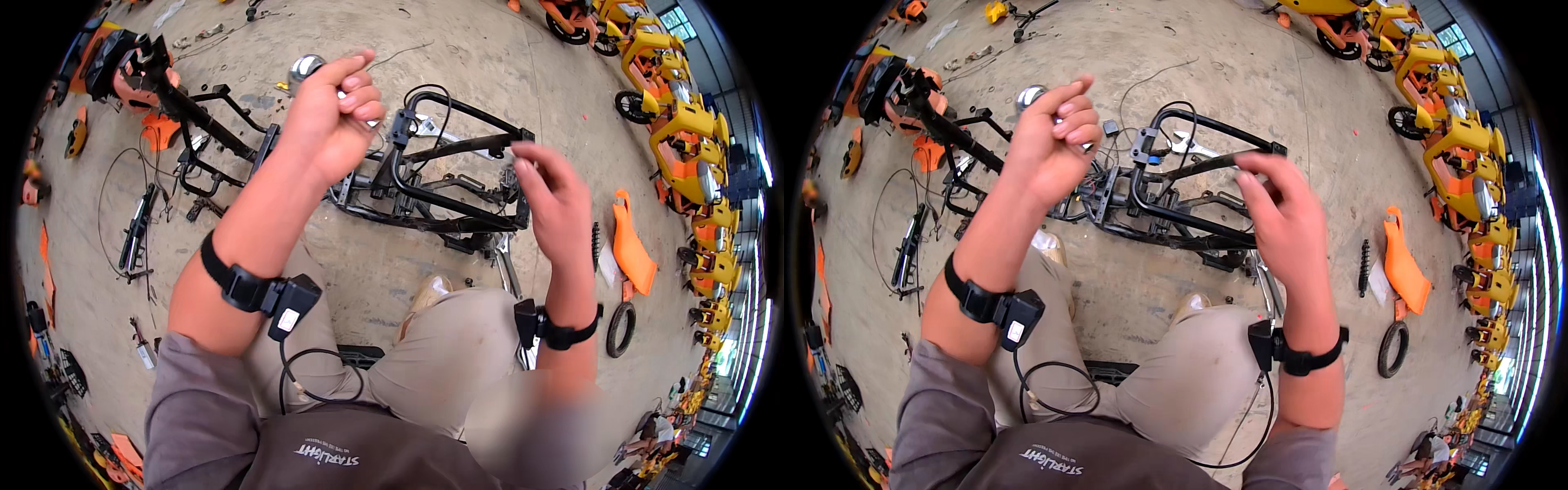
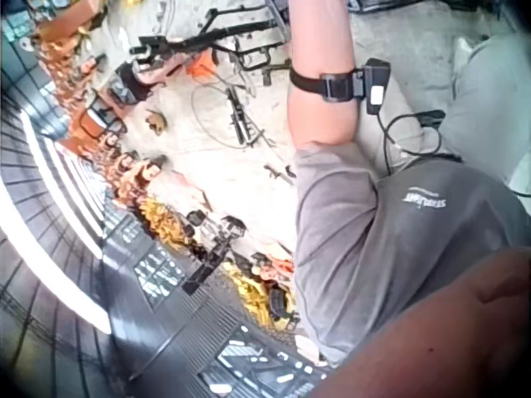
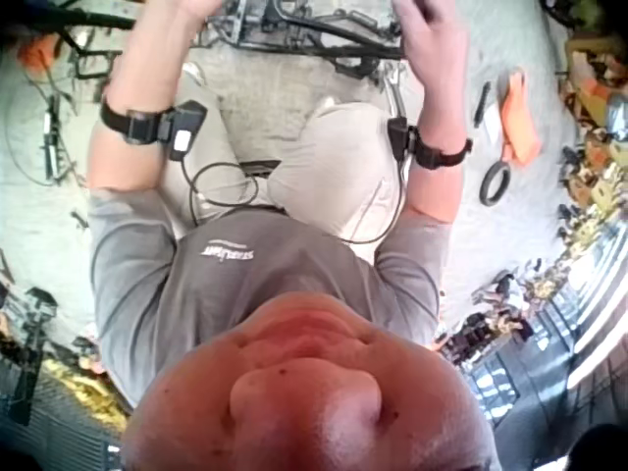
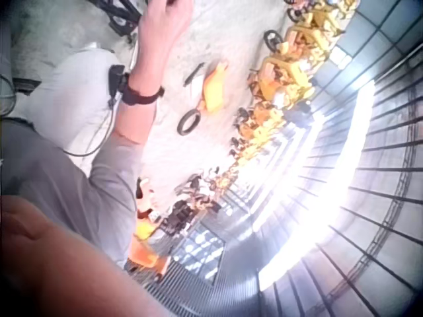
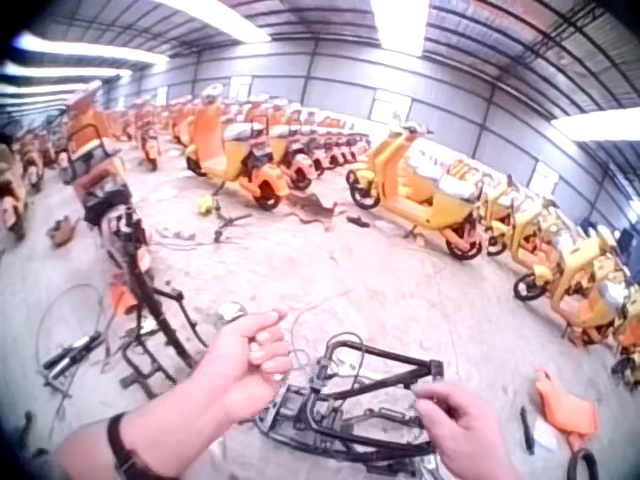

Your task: The person assembles components onto a motorcycle frame, using a socket wrench to tighten bolts and a screwdriver to adjust wiring. They pick up a bolt and washer, thread them into a mounting hole by hand, and then use a socket wrench to tighten the fastener until secure.

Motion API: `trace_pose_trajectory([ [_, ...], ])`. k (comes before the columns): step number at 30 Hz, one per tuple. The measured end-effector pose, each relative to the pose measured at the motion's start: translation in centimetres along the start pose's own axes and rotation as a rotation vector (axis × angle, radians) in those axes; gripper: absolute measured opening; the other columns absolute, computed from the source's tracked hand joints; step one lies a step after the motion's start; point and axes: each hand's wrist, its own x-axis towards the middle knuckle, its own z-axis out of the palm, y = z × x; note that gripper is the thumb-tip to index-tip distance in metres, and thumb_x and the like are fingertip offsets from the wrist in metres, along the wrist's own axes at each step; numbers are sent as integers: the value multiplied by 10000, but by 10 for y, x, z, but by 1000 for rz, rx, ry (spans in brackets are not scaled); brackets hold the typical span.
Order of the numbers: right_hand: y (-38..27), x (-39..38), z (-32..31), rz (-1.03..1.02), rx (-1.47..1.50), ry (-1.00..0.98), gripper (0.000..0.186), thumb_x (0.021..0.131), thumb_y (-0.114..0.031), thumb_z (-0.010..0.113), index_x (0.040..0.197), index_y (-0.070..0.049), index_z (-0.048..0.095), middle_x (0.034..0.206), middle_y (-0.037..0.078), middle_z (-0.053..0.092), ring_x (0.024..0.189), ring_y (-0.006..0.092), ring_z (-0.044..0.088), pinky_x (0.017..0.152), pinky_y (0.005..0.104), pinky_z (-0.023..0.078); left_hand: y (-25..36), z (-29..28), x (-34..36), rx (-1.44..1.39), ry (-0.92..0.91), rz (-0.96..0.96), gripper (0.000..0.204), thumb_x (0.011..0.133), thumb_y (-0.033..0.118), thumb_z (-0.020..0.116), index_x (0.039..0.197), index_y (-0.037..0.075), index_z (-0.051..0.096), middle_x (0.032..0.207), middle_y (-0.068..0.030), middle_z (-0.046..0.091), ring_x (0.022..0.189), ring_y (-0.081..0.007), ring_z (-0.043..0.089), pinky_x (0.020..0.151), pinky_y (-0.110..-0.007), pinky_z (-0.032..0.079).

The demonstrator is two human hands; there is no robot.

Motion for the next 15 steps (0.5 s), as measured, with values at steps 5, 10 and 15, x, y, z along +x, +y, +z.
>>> trace_pose_trajectory([
  [5, -47, 53, 52, 8, 90, -110, 221, 944, -154, 676, 1118, -25, 718, 844, 8, 665, 713, 84, 542, 666, 246, 462, 17, -14, 1, -40, 54, -4, 188, 996, 54, 542, 1174, 4, 510, 689, 40, 425, 512, -56, 363, 487, -239, 319],
  [10, 24, 64, 124, 68, -50, -62, 228, 909, -167, 692, 1090, -36, 735, 953, 119, 735, 759, 181, 642, 725, 320, 514, 29, -6, -6, 22, 8, 41, 204, 999, 59, 537, 1191, 0, 503, 694, 41, 423, 514, -54, 367, 488, -238, 320],
  [15, 47, 72, 142, 121, -116, -138, 231, 899, -170, 696, 1086, -42, 743, 978, 123, 740, 767, 209, 647, 748, 343, 522, 45, -17, -12, -21, -31, 81, 216, 1005, 65, 532, 1208, -2, 499, 699, 41, 422, 518, -48, 360, 496, -238, 321],
])
